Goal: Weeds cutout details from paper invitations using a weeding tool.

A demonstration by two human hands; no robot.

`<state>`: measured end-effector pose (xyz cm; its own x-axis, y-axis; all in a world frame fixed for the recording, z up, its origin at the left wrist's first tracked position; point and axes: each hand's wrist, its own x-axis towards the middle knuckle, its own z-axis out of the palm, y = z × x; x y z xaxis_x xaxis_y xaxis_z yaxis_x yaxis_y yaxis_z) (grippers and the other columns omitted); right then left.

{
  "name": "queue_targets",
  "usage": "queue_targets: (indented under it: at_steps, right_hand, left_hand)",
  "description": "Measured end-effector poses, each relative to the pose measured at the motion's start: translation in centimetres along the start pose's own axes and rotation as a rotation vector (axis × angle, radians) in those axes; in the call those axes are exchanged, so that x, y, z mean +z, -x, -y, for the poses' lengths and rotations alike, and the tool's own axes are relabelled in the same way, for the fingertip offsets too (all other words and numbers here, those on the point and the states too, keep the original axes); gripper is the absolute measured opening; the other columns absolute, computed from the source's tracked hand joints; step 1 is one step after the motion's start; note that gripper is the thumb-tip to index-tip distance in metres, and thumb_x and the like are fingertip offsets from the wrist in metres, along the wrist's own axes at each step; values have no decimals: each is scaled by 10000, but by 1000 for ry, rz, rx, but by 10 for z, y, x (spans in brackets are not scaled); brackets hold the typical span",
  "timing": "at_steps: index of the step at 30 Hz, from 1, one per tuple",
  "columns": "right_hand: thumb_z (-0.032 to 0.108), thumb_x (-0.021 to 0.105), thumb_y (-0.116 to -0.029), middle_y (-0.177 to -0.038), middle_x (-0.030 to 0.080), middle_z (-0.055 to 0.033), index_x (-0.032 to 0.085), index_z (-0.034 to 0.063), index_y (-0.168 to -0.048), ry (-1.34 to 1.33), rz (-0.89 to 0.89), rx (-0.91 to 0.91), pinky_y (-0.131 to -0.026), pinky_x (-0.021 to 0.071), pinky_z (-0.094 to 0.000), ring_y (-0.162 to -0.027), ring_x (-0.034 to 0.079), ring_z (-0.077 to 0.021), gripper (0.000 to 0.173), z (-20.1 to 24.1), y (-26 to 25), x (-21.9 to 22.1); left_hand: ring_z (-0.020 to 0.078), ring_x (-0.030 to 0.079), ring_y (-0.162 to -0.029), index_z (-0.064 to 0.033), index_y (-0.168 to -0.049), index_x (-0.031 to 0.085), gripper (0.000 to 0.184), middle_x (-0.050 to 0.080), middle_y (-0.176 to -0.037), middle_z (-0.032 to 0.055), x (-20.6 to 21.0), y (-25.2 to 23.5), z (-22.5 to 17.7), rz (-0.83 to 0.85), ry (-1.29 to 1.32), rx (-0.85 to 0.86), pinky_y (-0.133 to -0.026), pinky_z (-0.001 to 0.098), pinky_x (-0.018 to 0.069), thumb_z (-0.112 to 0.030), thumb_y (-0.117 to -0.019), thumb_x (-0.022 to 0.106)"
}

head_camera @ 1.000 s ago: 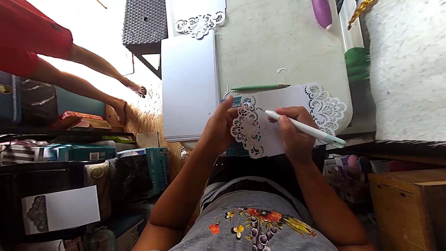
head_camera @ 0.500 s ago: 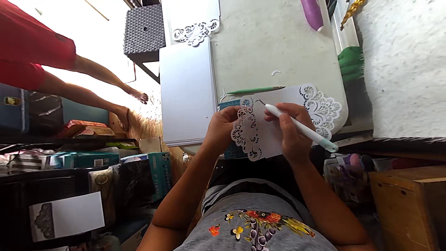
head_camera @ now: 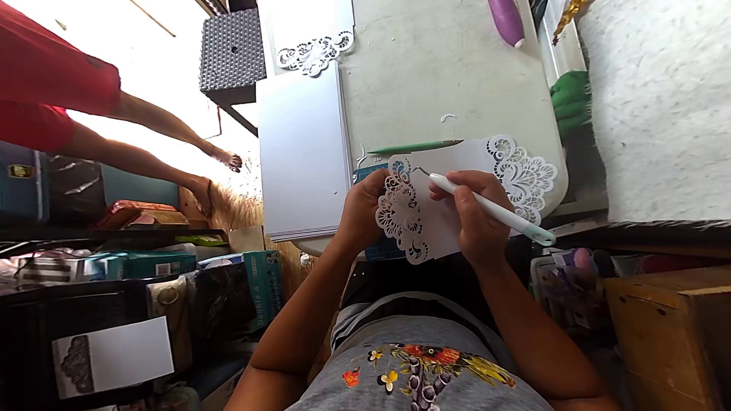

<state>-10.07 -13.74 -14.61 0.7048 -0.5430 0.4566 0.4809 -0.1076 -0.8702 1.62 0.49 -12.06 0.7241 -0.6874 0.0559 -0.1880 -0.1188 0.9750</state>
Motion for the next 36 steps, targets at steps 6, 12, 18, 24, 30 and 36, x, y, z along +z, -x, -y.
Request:
queue_targets:
  at_steps: [6,12,18,24,30,36]
  right_hand:
    - [55,480,-1040,-1097,706,-67,629,-23,-1150,-21,2,-10,-856,625,-306,-967,728,-121,201,-1,1,0]
    - [35,493,-1018,-1074,708,-71,644,-45,-1118,-21,50,-20,-857,616,-289,-959,721,-103,198,-1,0,-1]
    - [33,523,-991,-1094,710,-98,651,-72,-1104,6,139,-26,-868,587,-252,-998,698,-89,199,-1,-1,-1]
    - [47,547,-986,-1084,722,-92,656,-66,-1112,25,159,-29,-856,594,-247,-974,708,-82,202,-2,-1,-1]
    - [29,545,-969,-1080,720,-97,670,-75,-1094,48,164,-30,-858,580,-234,-982,698,-79,205,-1,-2,-1]
    - [21,525,-985,-1087,712,-77,650,-49,-1101,-25,142,-11,-867,599,-265,-987,708,-95,184,0,-3,-1]
  left_hand:
    - [-66,643,-786,-22,-1079,603,145,683,-872,-60,-4,0,-3,13,-70,-4,-747,126,548,-5,-936,623]
    - [-56,658,-784,-9,-1137,643,201,714,-907,-49,-21,2,-9,133,-89,-121,-740,141,558,9,-943,591]
    - [0,691,-810,-76,-1082,676,211,733,-903,-70,-25,6,-6,140,262,-245,-757,201,595,-10,-1027,484]
    - [2,693,-782,-99,-1042,674,217,734,-876,-71,-23,7,-3,113,348,-275,-730,195,595,13,-1020,489]
    - [3,690,-778,-77,-1040,664,189,727,-871,-61,-22,6,-3,100,324,-276,-728,192,593,26,-1011,508]
    - [-16,673,-766,-89,-1030,628,155,705,-857,-78,-23,6,-5,97,270,-261,-718,171,579,20,-1008,520]
